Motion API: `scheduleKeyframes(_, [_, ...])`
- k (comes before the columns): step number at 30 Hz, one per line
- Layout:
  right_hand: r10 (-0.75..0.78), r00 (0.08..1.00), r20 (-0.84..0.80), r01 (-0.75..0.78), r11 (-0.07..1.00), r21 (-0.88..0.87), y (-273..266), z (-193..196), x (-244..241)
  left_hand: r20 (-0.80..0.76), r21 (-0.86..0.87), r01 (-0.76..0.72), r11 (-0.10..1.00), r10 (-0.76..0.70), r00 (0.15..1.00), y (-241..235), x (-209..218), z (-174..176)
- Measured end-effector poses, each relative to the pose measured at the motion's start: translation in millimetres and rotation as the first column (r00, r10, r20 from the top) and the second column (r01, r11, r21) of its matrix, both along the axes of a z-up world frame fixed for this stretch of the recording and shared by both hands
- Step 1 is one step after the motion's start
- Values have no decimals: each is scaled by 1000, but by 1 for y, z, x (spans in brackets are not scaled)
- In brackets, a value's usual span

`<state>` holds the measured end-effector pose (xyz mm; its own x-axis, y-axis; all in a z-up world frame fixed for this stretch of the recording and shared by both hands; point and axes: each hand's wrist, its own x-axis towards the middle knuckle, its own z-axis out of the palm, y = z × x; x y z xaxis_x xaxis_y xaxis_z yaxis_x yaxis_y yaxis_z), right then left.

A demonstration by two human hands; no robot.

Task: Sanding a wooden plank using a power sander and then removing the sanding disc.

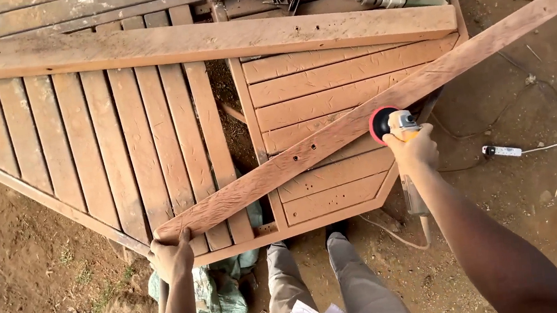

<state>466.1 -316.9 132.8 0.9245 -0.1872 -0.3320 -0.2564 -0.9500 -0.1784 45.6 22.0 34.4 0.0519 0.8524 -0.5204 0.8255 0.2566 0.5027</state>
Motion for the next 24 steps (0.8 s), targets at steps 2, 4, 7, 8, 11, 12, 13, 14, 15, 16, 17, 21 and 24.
scheduleKeyframes(2, [31, 998, -57, -25, 995, 94, 41, 35, -23, -292, -46, -42, 998, 27, 956, -3, 35, 20])
scheduleKeyframes(4, [150, 983, -107, -138, 984, 112, 62, 30, -50, -268, -65, -16, 998, -2, 964, -20, 75, 47])
scheduleKeyframes(7, [348, 929, -126, -328, 932, 154, 77, 3, -70, -234, -98, 28, 995, -50, 971, -48, 121, 51])
scheduleKeyframes(8, [416, 904, -96, -398, 902, 166, 78, -9, -74, -220, -114, 54, 992, -79, 972, -57, 133, 47])
scheduleKeyframes(11, [394, 910, -125, -377, 915, 141, 63, 1, -45, -244, -238, 64, 969, -123, 962, -72, 162, 59])
scheduleKeyframes(12, [384, 915, -123, -366, 919, 145, 48, 2, -28, -245, -233, 75, 969, -133, 960, -77, 166, 64])
scheduleKeyframes(13, [324, 941, -100, -313, 943, 110, 35, 2, -8, -285, -256, 108, 961, -182, 941, -81, 173, 68])
scheduleKeyframes(14, [263, 962, -74, -257, 963, 78, 22, 2, 12, -324, -279, 139, 950, -229, 918, -84, 179, 71])
scheduleKeyframes(15, [260, 963, -69, -254, 963, 83, 10, 10, 35, -323, -271, 143, 952, -229, 918, -85, 181, 58])
scheduleKeyframes(16, [161, 985, -65, -157, 985, 69, -1, 18, 57, -387, -238, 166, 957, -250, 887, -85, 182, 44])
scheduleKeyframes(17, [59, 996, -67, -56, 997, 52, -15, 25, 76, -455, -211, 190, 959, -269, 849, -87, 180, 30])
scheduleKeyframes(21, [-77, 997, 22, 75, 992, 100, -37, 10, 118, -462, -292, 132, 947, -261, 847, -93, 209, 62])
scheduleKeyframes(24, [-24, 1000, -8, 25, 991, 128, -17, 15, 108, -409, -223, 199, 954, -277, 870, -111, 233, 50])
